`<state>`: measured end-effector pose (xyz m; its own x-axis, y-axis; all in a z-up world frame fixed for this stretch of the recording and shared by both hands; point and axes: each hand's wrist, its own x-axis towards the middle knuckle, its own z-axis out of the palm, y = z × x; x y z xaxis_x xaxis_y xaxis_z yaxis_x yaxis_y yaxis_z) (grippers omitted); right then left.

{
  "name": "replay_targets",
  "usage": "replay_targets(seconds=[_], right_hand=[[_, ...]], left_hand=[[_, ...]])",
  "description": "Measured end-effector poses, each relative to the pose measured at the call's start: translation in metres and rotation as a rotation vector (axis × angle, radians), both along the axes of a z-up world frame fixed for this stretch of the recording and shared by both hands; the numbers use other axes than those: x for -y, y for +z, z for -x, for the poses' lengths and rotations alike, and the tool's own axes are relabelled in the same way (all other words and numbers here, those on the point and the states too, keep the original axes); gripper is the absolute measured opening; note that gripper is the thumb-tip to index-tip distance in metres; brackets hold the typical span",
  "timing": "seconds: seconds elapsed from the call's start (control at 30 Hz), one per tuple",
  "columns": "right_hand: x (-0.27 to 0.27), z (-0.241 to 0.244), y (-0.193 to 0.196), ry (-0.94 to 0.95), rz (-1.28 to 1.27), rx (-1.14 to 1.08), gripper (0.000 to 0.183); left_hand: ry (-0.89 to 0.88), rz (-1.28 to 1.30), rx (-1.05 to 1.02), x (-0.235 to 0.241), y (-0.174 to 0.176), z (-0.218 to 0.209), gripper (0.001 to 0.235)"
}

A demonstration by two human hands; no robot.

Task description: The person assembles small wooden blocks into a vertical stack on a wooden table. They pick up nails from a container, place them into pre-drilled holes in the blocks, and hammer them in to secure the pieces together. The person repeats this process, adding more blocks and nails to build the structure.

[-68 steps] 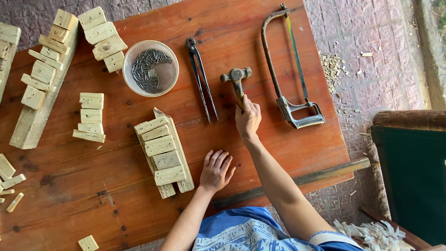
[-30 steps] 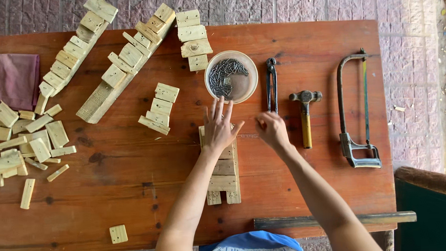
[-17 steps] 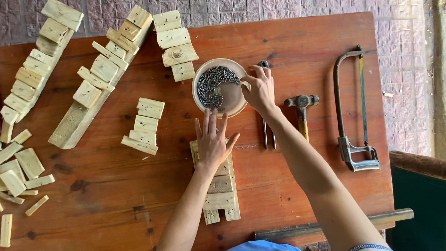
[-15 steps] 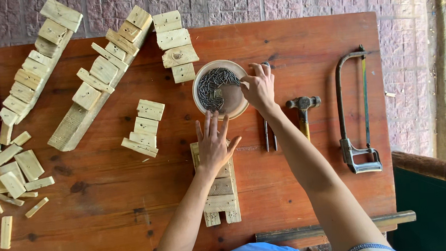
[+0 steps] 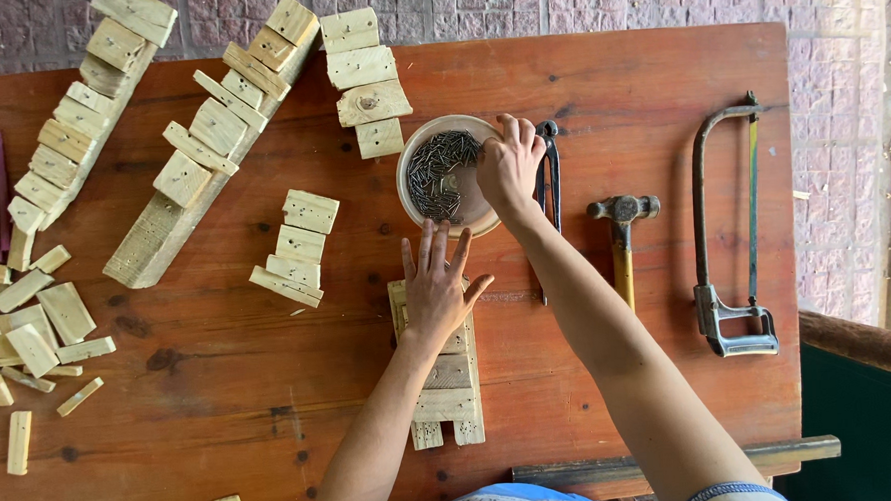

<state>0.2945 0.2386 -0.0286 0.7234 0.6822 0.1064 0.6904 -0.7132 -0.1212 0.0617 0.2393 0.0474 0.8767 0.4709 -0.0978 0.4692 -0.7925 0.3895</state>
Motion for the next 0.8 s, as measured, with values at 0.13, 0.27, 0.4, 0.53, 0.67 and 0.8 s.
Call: replay_targets(seconds=[0.13,0.27,0.4,0.53,0.67,0.8], right_hand=[[0.007,-0.002,0.003,0.049,-0.246,-0.098,0.006],[0.029,0.012,0.042,0.136,-0.542,-0.097,0.008],[0.090,0.051,0.067,0.049,-0.693,-0.414,0.009],[0.173,0.119,0.084,-0.135,-0.692,-0.773,0.012],[0.257,0.176,0.070,-0.302,-0.639,-1.043,0.024],[0.307,0.210,0.055,-0.257,-0.512,-1.070,0.018]], left_hand=[[0.005,0.011,0.003,0.001,-0.004,0.001,0.081],[-0.004,-0.005,0.042,-0.001,0.000,0.003,0.080],[0.051,0.026,0.126,0.010,-0.006,0.014,0.082],[0.130,-0.091,0.497,0.038,-0.010,0.046,0.072],[0.194,-0.071,0.508,0.064,-0.002,0.105,0.064],[0.310,-0.052,0.464,0.087,-0.011,0.172,0.060]])
